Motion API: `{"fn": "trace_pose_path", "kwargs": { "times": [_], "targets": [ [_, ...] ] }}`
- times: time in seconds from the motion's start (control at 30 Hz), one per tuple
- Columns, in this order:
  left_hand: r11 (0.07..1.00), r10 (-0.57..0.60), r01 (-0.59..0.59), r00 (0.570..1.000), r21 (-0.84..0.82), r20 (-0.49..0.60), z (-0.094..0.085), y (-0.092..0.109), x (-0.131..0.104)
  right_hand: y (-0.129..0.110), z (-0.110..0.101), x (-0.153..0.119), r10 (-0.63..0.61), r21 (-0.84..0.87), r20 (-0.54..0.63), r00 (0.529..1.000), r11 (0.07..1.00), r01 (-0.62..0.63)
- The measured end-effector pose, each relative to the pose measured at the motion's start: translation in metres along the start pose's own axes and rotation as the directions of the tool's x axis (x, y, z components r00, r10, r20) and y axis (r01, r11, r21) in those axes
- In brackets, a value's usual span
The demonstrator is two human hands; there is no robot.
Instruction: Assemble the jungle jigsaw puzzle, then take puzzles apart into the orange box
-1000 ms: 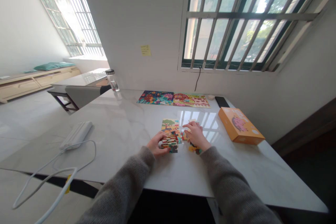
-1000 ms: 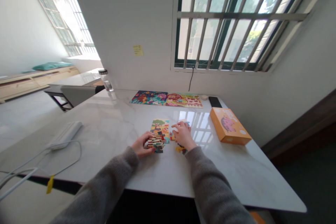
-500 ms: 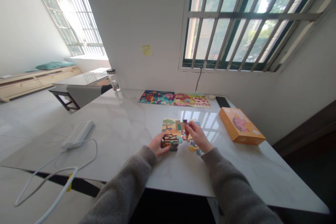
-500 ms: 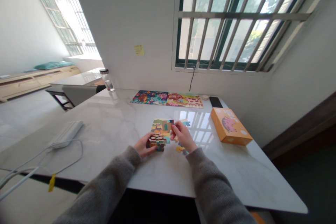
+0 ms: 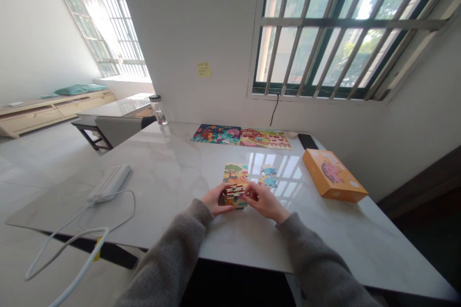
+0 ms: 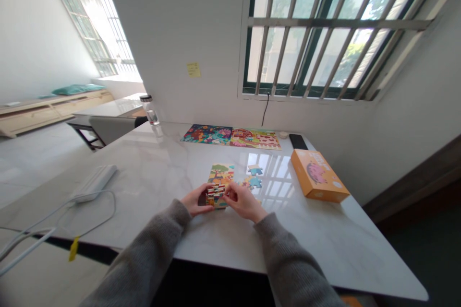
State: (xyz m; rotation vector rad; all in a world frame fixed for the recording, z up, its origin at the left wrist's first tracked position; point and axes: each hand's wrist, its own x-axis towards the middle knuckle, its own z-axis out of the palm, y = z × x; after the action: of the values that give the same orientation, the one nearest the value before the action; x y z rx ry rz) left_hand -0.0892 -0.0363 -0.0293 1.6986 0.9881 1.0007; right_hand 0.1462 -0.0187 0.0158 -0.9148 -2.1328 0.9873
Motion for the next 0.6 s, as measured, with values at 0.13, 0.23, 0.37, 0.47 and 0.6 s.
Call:
{"fn": "trace_pose_path", "kwargs": {
  "times": [0.13,0.23,0.37,0.47,0.6],
  "targets": [
    [0.998,0.005,-0.006,1.0,0.065,0.01,0.003,0.001,0.0,-0.002,0.01,-0.005,-0.026,-0.001,0.015,1.0,1.0,0.026],
    [0.995,-0.004,0.004,1.0,0.096,0.0,0.003,0.003,-0.001,-0.001,0.003,-0.005,-0.041,0.013,-0.075,0.996,0.999,0.042],
    [0.998,-0.012,0.01,1.0,0.069,0.02,0.004,0.003,-0.001,0.013,-0.026,-0.003,0.005,-0.08,-0.237,0.971,0.997,-0.024],
    [0.999,-0.015,0.014,0.999,0.034,0.028,0.004,0.005,-0.001,0.028,-0.043,-0.004,-0.034,-0.307,-0.206,0.978,0.951,-0.032],
    [0.999,-0.024,0.023,0.999,0.026,0.034,0.005,0.011,0.0,0.043,-0.044,-0.005,-0.036,-0.544,-0.131,0.991,0.838,-0.041]
  ]
}}
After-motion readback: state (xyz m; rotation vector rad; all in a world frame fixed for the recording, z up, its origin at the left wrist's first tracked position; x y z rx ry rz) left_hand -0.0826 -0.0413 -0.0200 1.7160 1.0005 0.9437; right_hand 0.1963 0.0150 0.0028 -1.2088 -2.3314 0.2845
